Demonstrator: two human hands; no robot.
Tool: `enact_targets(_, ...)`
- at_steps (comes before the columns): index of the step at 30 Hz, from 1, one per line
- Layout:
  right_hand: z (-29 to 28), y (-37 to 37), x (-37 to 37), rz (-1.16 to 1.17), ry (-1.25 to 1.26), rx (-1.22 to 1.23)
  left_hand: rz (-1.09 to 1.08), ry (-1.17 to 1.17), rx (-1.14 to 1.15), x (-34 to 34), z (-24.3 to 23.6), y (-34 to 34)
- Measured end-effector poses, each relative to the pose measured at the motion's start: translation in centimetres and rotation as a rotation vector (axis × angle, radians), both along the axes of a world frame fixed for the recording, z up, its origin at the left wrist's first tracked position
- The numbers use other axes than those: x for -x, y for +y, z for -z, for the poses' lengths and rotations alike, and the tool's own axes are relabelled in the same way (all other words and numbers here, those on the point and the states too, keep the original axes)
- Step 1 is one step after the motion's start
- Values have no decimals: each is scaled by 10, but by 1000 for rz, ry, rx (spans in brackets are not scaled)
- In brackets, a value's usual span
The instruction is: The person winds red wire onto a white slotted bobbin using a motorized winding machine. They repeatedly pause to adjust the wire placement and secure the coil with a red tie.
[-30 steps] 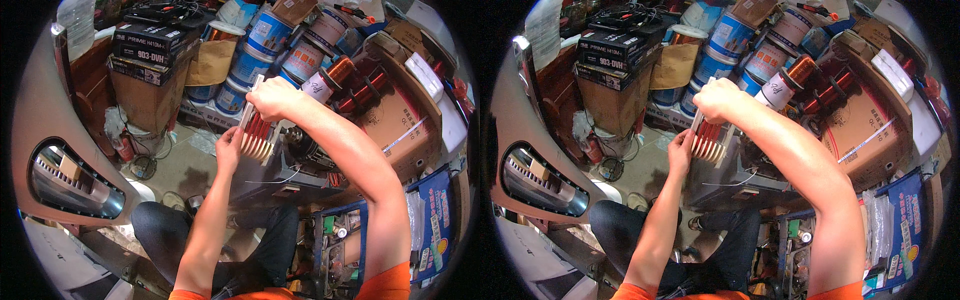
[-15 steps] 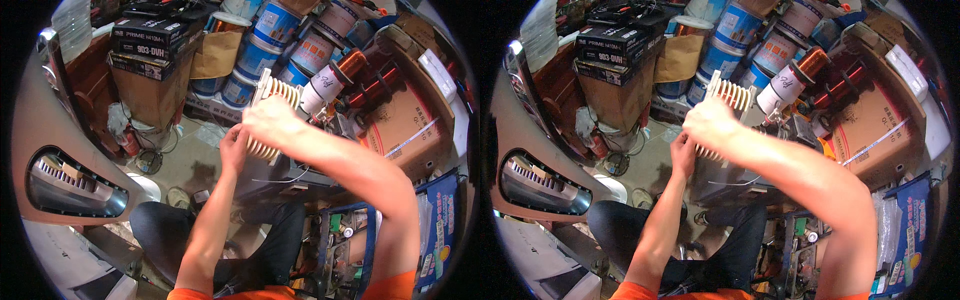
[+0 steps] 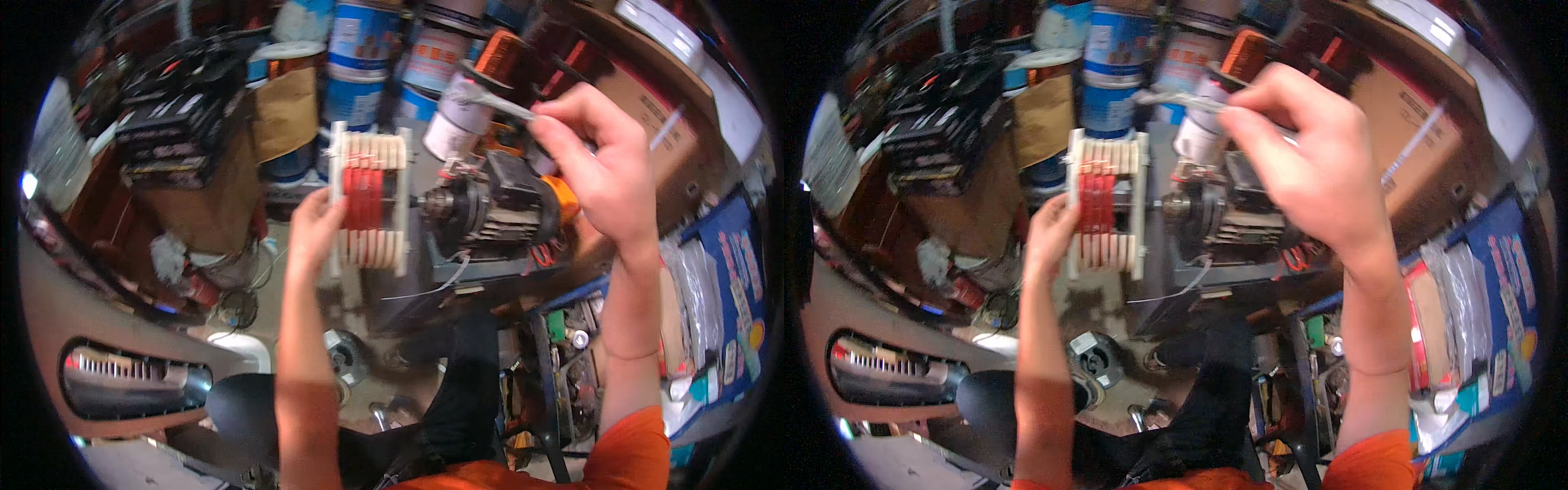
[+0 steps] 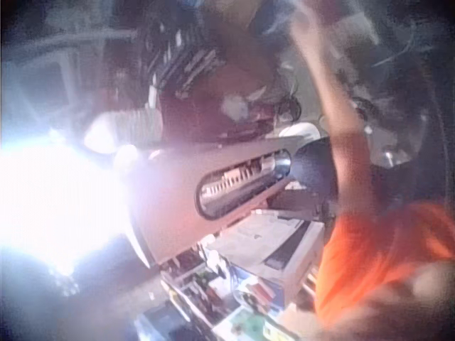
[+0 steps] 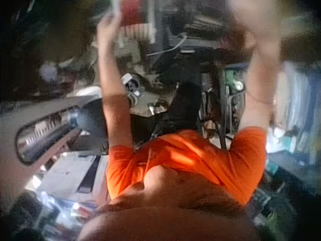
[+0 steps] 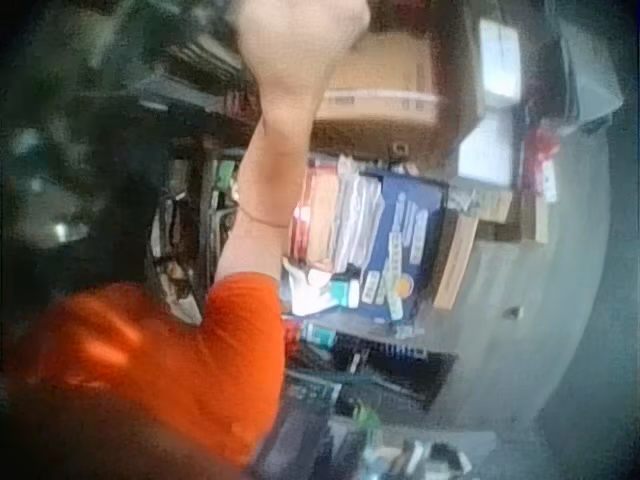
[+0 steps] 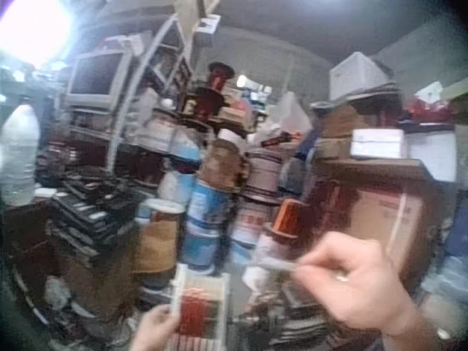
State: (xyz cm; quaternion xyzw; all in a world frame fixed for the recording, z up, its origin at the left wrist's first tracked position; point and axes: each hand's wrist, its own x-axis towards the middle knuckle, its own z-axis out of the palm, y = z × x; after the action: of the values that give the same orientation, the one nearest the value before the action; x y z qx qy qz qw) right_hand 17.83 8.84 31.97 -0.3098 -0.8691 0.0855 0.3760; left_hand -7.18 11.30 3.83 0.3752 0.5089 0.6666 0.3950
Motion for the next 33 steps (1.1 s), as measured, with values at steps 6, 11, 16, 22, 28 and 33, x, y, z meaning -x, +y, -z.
enact_targets(6, 97, 36, -193, 540, 457, 78, -60, 668, 151, 28, -21, 28)
enact_targets(11, 235, 67, -300, 790, 455, 122, 398, 159, 229, 18, -72, -5)
enact_targets(16, 273, 103, -276, 831, 294, 203, 223, 352, 291, 34, -45, 3)
enact_targets(22, 259, 116, -260, 768, -40, 94, 420, 128, 244, 36, -53, -7)
enact_targets(28, 224, 40, -178, 558, 572, 249, 201, 106, 350, 34, -38, -2)
enact_targets(33, 238, -1, -70, -5, 623, 770, 364, 60, 235, 24, -54, -2)
